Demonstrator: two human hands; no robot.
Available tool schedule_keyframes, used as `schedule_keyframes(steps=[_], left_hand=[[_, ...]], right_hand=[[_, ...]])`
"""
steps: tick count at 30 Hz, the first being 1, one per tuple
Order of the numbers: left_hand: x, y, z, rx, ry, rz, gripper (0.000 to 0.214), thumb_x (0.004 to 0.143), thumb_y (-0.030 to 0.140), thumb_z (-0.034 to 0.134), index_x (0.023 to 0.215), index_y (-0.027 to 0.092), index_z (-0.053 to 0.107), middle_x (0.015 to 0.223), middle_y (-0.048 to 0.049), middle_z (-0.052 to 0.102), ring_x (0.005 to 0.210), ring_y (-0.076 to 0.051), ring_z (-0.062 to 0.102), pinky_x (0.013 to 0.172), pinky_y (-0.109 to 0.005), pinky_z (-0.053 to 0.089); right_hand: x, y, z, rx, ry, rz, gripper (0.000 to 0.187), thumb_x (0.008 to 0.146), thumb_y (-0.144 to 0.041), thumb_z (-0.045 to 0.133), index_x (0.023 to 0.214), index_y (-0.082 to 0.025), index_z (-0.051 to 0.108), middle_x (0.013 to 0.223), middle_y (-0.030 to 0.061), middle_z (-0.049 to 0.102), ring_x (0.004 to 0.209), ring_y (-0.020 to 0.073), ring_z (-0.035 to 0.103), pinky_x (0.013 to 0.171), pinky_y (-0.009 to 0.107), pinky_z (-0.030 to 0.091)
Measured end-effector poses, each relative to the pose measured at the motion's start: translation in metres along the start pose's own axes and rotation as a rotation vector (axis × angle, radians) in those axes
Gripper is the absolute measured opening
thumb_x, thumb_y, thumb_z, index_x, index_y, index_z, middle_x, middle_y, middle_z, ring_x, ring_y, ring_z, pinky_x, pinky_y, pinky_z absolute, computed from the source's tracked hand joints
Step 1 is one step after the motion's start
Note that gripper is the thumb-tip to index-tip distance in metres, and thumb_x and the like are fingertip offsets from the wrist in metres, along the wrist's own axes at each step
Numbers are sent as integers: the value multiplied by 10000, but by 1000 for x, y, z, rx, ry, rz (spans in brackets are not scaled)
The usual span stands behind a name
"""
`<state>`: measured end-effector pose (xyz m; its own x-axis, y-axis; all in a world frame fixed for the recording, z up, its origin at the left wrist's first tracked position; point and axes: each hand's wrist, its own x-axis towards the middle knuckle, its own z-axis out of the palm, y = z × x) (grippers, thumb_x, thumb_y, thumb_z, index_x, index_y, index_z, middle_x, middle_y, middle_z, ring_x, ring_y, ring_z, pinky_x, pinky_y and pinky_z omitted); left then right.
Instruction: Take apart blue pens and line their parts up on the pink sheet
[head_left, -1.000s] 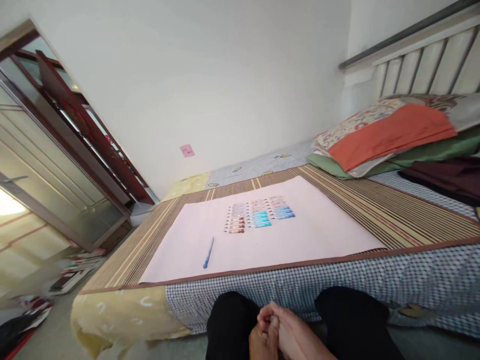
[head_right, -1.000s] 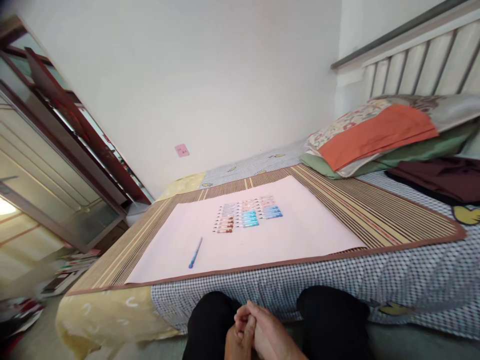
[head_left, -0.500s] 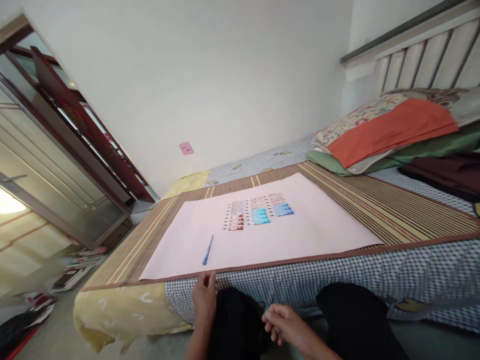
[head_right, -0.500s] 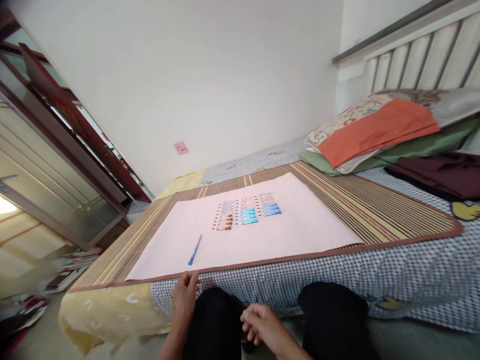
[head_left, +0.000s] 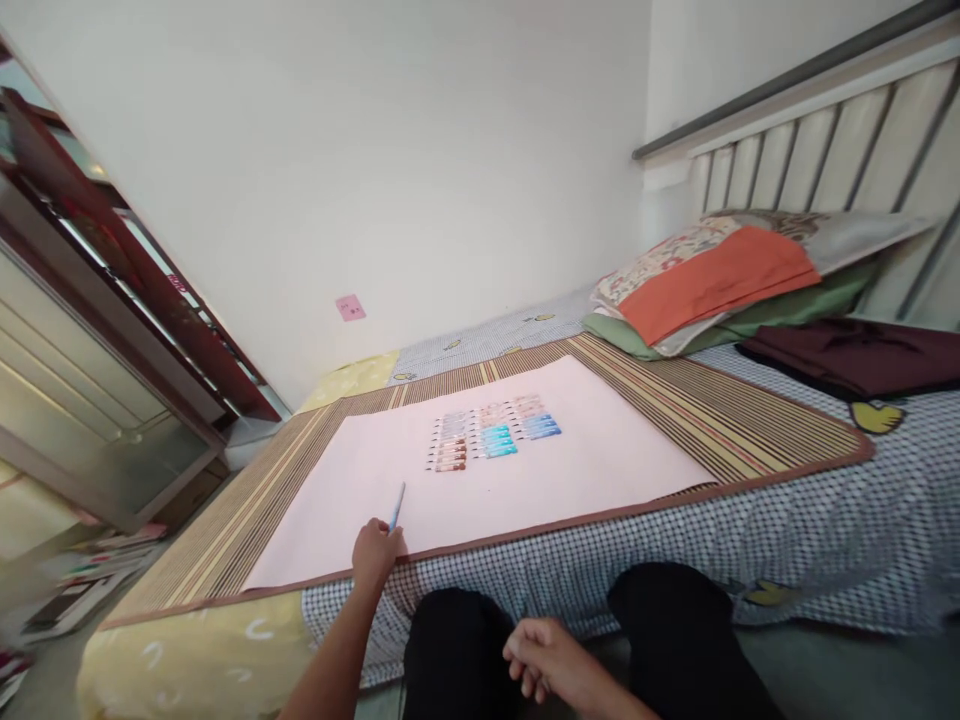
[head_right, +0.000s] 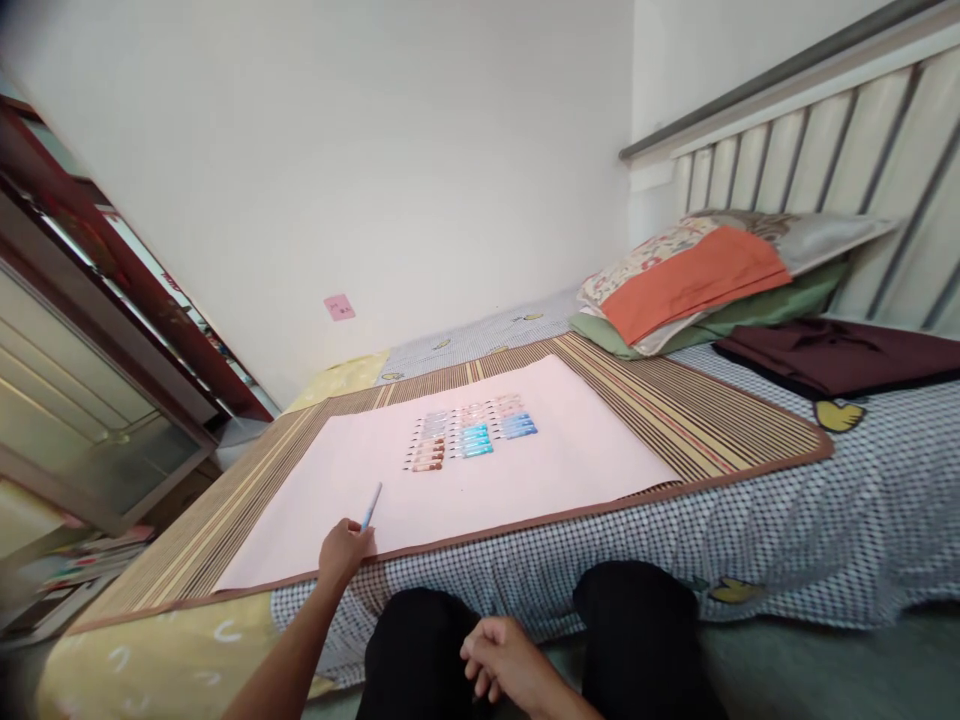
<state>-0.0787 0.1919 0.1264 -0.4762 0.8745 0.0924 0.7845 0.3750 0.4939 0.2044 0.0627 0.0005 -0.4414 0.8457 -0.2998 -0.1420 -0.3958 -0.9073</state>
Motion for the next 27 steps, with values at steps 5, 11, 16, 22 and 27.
schedule_keyframes(steps=[5,11,16,22,27], left_hand=[[0,5,-3,-110,-5,-49,85,685,219,649,643,204,577,732,-144,702,839,-345,669,744,-400,440],[-41,13,9,-535,-87,-41,310,746,497,594,692,192,609,606,-32,614,609,-194,576,612,-320,446],[-102,47,32,-1079,-258,-35,556,626,664,763,847,161,678,721,-13,626,592,-123,537,550,-252,394],[-142,99,35,-1427,-487,-34,493,662,521,884,884,114,716,752,-10,623,591,-83,535,560,-219,402],[-150,129,27,-1435,-577,-23,475,678,500,889,883,114,704,742,-8,629,581,-81,535,553,-219,404]], right_hand=[[-1,-2,0,-18,9,2,459,676,-594,672,802,-156,618,664,2,645,479,70,549,434,192,339],[0,-2,-6,22,37,-3,572,636,-701,707,796,-161,608,667,4,638,485,79,547,437,199,331],[0,-7,-10,98,84,-30,699,612,-824,720,802,-158,623,681,7,631,496,85,547,454,207,338],[-2,-8,-11,154,60,-31,739,596,-855,733,806,-153,634,676,12,633,486,82,536,450,207,324],[-12,-37,-20,205,136,-123,705,643,-824,754,833,-149,680,719,25,656,536,94,557,493,217,355]])
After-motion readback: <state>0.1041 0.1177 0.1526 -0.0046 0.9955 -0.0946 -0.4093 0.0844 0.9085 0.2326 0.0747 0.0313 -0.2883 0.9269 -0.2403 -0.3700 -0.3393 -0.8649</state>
